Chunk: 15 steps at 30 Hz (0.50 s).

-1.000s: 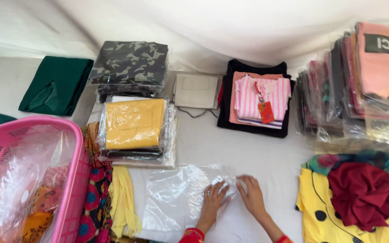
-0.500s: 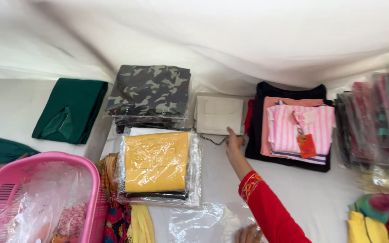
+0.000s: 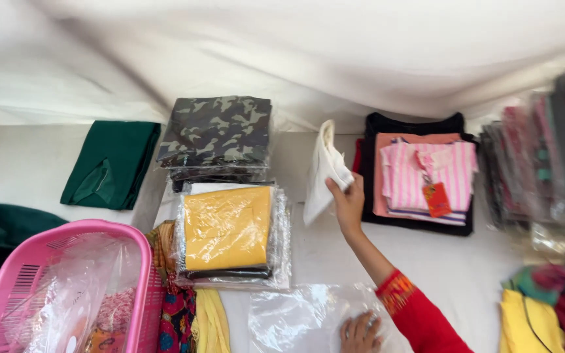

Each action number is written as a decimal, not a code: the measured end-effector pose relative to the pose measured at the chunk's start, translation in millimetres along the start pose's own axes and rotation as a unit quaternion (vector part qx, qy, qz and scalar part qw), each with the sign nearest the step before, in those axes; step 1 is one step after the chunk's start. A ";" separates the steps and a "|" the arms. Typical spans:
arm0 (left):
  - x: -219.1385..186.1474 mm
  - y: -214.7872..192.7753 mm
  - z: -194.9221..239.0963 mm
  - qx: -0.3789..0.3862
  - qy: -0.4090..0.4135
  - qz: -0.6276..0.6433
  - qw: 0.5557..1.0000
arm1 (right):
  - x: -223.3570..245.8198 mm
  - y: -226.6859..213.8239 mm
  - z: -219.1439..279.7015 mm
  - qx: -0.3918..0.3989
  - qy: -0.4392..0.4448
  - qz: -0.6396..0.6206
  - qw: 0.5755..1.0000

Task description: The person folds various clothing items, including a yellow garment, a white garment, and a pink striped garment, and places them into clear plastic bags on a table. The person also stacks the packaged items and handles other folded clothes on the table.

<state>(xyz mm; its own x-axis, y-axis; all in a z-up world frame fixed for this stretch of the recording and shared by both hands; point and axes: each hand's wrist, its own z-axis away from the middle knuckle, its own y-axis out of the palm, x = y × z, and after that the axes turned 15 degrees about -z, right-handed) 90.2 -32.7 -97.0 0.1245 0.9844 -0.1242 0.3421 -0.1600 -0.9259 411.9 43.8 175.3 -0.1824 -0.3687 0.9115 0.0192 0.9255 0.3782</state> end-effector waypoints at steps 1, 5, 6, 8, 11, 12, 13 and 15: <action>2.7 -2.5 -2.9 -0.001 0.005 0.003 1.000 | 20.2 -23.5 21.1 -0.005 -0.003 0.002 1.000; 4.3 -21.4 -10.8 -0.064 0.011 -0.123 0.990 | 91.6 -125.6 113.5 -0.085 0.099 -0.192 0.973; 2.6 -33.9 -0.9 0.068 0.015 -0.052 0.996 | 107.7 -154.2 146.3 -0.133 0.132 -0.217 0.958; 4.0 -51.2 -2.3 0.098 0.019 -0.017 0.995 | 102.7 -211.0 185.5 -0.167 0.175 -0.203 0.949; 0.3 -81.1 -9.1 0.108 0.025 0.046 0.993 | 80.9 -291.4 244.2 -0.223 0.276 -0.116 0.928; 2.4 -89.4 -21.5 0.082 0.024 0.068 0.994 | 69.2 -314.0 253.9 -0.235 0.332 -0.047 0.913; -0.5 -97.5 -28.4 0.083 0.024 0.070 0.994 | 67.6 -327.6 257.5 -0.236 0.331 -0.046 0.912; -1.1 -115.4 -37.2 0.051 0.024 0.044 0.997 | 61.3 -349.9 267.7 -0.185 0.350 -0.012 0.918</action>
<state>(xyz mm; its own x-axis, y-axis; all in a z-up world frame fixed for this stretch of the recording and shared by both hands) 85.2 -18.0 23.3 0.1954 0.9619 -0.1914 0.2323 -0.2350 -0.9438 130.8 -279.4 55.5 0.4875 -0.4740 0.7332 0.3800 0.8713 0.3107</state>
